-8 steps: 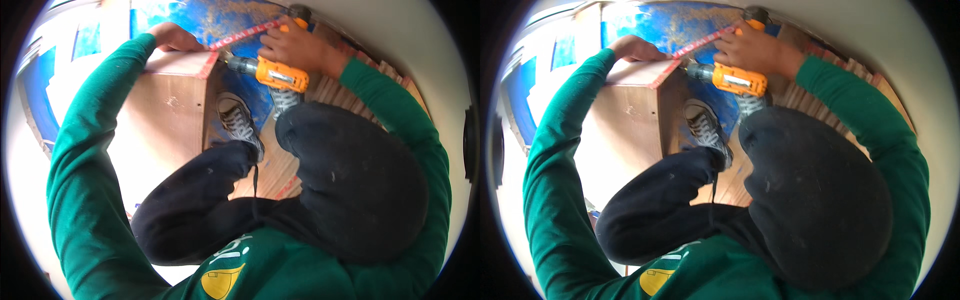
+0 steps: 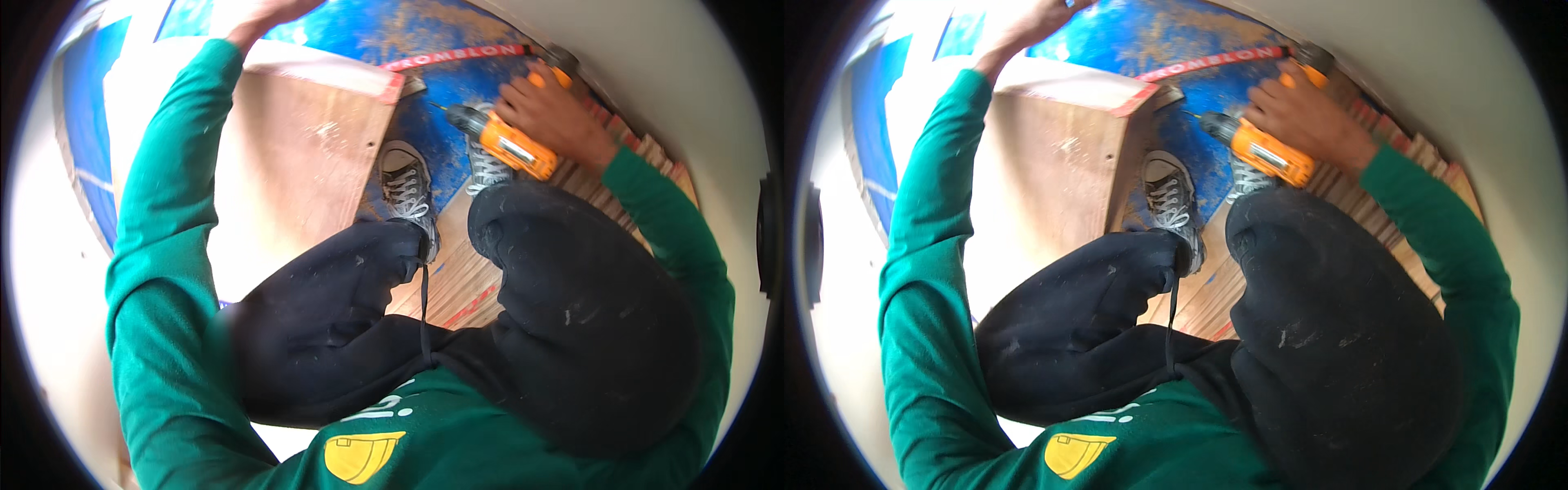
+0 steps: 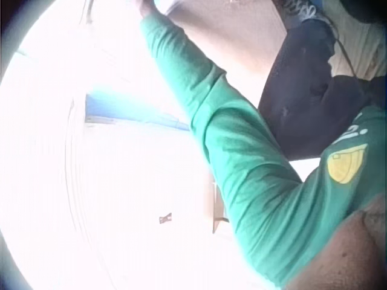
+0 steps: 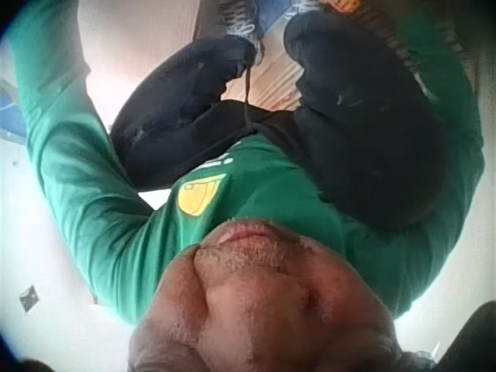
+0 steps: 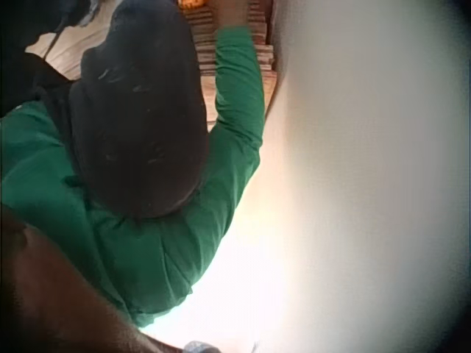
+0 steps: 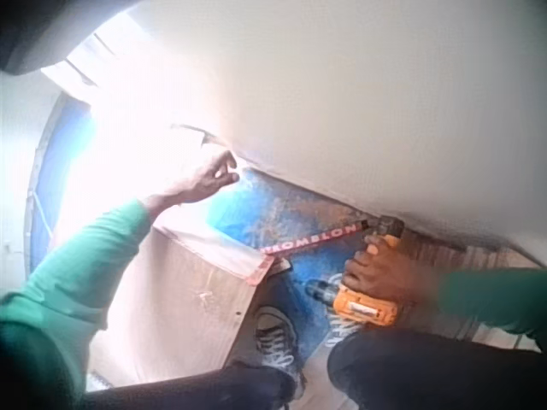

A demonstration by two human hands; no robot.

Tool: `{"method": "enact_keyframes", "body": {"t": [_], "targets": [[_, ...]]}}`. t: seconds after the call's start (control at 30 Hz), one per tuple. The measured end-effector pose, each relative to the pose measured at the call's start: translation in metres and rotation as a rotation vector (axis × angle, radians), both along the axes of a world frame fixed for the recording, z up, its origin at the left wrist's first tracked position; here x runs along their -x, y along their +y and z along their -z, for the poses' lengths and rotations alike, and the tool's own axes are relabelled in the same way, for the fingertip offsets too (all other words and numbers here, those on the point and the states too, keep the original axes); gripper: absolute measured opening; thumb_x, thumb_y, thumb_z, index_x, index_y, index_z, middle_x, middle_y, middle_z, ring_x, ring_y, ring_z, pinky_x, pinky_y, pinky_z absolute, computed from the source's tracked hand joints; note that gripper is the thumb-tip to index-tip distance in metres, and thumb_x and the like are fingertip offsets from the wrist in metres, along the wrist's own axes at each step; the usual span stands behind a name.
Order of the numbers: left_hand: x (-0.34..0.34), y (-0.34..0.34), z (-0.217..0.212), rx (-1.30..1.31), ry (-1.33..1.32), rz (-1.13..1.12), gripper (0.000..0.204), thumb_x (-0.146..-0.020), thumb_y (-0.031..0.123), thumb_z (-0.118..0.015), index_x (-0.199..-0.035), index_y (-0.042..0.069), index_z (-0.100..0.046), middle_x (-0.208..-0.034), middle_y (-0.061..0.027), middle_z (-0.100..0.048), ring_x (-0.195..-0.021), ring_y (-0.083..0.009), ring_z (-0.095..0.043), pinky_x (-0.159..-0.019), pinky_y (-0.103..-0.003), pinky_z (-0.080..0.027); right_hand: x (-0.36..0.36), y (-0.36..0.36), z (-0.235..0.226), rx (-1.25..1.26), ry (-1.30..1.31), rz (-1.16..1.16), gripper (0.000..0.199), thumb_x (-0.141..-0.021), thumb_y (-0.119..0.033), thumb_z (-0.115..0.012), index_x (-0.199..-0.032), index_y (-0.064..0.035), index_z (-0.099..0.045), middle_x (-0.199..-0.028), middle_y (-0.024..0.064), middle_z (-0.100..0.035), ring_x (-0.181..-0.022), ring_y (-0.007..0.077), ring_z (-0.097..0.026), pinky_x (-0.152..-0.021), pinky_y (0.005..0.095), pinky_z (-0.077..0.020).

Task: The person uses a cordless drill to fasten screws into wooden panels, assembling a piece of furniture. They handle screws and a drill, positioning panels and securing them together.

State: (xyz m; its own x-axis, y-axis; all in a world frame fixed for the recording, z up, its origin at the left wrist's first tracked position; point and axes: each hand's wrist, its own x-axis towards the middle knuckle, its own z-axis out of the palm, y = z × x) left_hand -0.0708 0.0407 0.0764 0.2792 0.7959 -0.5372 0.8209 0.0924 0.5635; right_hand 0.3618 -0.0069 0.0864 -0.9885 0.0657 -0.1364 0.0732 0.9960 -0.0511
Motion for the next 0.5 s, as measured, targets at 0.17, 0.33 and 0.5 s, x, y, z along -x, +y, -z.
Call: {"method": "enact_keyframes", "body": {"t": [0.17, 0.33, 0.5], "targets": [[0.095, -0.145, -0.114, -0.611, 0.171, -0.590, 0.048, -0.107, 0.046, -0.070, -0.135, 0.008, -0.066, -0.123, -0.0163, -0.071, -0.111, -0.0307, -0.068, -0.096, -0.047, -0.056, -0.002, -0.008, -0.044, 0.233, -0.136, 0.173, 0.040, -0.097, -0.013, -0.058, -0.136, -0.0086, -0.066, -0.124, 0.0115, -0.065, -0.124, 0.0314, -0.063, -0.117, 0.0507, -0.0410], [0.036, -0.399, -0.171, -0.534, 0.769, -0.733, 0.076, -0.105, 0.039, -0.072, -0.159, -0.007, -0.045, -0.163, -0.0325, -0.045, -0.146, -0.0509, -0.049, -0.122, -0.057, -0.042, 0.010, -0.028, -0.079, 0.248, -0.228, 0.350, 0.042, -0.096, -0.015, -0.064, -0.138, -0.0077, -0.065, -0.122, 0.0130, -0.066, -0.123, 0.0307, -0.064, -0.114, 0.0477, -0.0429], [-0.137, -0.608, -0.151, -0.297, 0.571, -1.262, 0.077, -0.103, 0.037, -0.073, -0.161, -0.005, -0.042, -0.162, -0.0327, -0.043, -0.152, -0.0499, -0.043, -0.125, -0.052, -0.040, -0.012, -0.022, -0.129, 0.532, 0.005, 0.492, 0.042, -0.099, -0.013, -0.066, -0.141, -0.0067, -0.065, -0.124, 0.0120, -0.067, -0.120, 0.0279, -0.066, -0.112, 0.0444, -0.0461]]}}
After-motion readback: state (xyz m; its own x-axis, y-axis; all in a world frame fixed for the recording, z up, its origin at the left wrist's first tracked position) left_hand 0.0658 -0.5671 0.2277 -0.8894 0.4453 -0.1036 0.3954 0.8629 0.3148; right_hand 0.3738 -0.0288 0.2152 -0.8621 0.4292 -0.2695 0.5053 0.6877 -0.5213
